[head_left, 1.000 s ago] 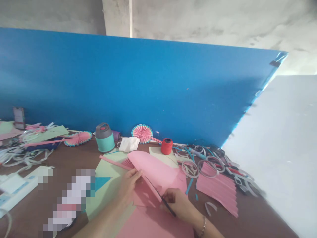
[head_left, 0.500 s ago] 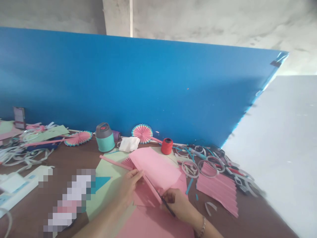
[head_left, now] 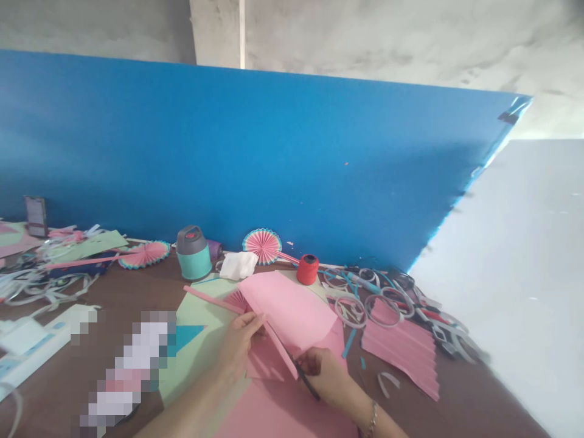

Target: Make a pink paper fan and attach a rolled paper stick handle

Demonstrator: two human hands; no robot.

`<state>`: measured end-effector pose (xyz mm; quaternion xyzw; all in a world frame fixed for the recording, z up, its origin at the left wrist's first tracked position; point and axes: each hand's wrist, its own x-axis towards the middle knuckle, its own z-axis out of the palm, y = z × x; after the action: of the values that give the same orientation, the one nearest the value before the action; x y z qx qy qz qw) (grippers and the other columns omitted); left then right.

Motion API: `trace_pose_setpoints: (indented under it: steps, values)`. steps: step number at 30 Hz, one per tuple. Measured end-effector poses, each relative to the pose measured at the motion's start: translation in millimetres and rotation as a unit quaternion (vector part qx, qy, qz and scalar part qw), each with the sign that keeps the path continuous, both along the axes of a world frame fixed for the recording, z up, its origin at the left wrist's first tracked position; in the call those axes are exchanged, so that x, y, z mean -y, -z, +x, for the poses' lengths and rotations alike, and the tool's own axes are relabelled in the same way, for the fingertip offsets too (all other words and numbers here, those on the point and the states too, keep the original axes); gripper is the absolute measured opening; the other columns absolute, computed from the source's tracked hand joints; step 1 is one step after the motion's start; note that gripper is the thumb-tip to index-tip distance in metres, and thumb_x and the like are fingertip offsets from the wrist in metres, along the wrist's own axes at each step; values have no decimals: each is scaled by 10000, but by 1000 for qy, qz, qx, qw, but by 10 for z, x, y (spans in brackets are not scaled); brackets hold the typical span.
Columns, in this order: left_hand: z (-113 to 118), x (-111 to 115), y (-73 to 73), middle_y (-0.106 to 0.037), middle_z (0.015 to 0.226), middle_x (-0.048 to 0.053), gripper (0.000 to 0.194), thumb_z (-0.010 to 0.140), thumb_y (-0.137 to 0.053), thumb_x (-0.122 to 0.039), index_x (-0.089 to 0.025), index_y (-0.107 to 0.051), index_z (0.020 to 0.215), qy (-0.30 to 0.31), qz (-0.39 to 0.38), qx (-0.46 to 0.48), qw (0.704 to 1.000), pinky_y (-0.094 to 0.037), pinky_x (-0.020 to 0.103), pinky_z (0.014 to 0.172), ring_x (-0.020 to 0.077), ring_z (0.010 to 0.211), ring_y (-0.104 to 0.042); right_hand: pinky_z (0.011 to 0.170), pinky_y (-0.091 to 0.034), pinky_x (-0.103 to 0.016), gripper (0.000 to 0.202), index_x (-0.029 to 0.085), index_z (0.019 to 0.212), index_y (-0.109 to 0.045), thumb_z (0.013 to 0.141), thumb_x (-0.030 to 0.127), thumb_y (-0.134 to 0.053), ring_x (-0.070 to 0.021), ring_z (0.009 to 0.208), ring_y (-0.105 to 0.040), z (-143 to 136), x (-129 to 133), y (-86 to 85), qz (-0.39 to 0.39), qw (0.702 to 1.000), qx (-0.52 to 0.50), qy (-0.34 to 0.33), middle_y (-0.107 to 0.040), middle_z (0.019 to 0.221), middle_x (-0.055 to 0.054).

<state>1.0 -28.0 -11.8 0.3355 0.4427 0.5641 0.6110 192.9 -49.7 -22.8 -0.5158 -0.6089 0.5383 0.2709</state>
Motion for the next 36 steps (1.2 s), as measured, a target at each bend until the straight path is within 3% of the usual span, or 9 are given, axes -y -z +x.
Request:
trace_pose_setpoints:
  steps: [8,14,20,27,36]
  values:
    - [42,36,-81,-632,592,2,259,643,-736,-401,-150,-671,637,-7,3,4,1000,-424,213,594,113,572,-536,376,-234,-184,138,135,532,-586,601,222,-504,-46,360,-316,-1,15,-6,12,999,-11,-38,-419,404,61]
    - [49,27,-52,-644,617,13,252,649,-732,-398,-151,-684,672,-2,-1,17,1000,-442,227,615,129,599,-556,389,-277,-191,216,115,674,-677,588,260,-542,-64,371,-358,-23,29,-75,-13,1000,-12,-21,-483,432,45]
    - [38,26,-38,-662,627,24,265,646,-734,-410,-151,-687,674,10,1,14,1000,-455,248,636,144,602,-583,398,-287,-188,249,131,726,-695,576,267,-549,-64,388,-374,-25,4,14,-2,999,-32,-17,-555,488,26]
    - [22,17,39,-659,629,28,261,687,-708,-408,-149,-680,684,23,8,1,1000,-465,271,665,152,607,-591,405,-263,-193,188,145,519,-590,625,295,-551,-66,397,-355,-28,33,-38,14,999,4,-29,-475,422,33]
    - [17,18,-74,-680,674,40,292,664,-716,-435,-153,-664,718,-1,0,5,1000,-466,268,641,162,626,-615,391,-263,-199,246,174,467,-467,625,328,-574,-61,371,-321,-29,37,-140,-3,1000,25,1,-396,382,54]
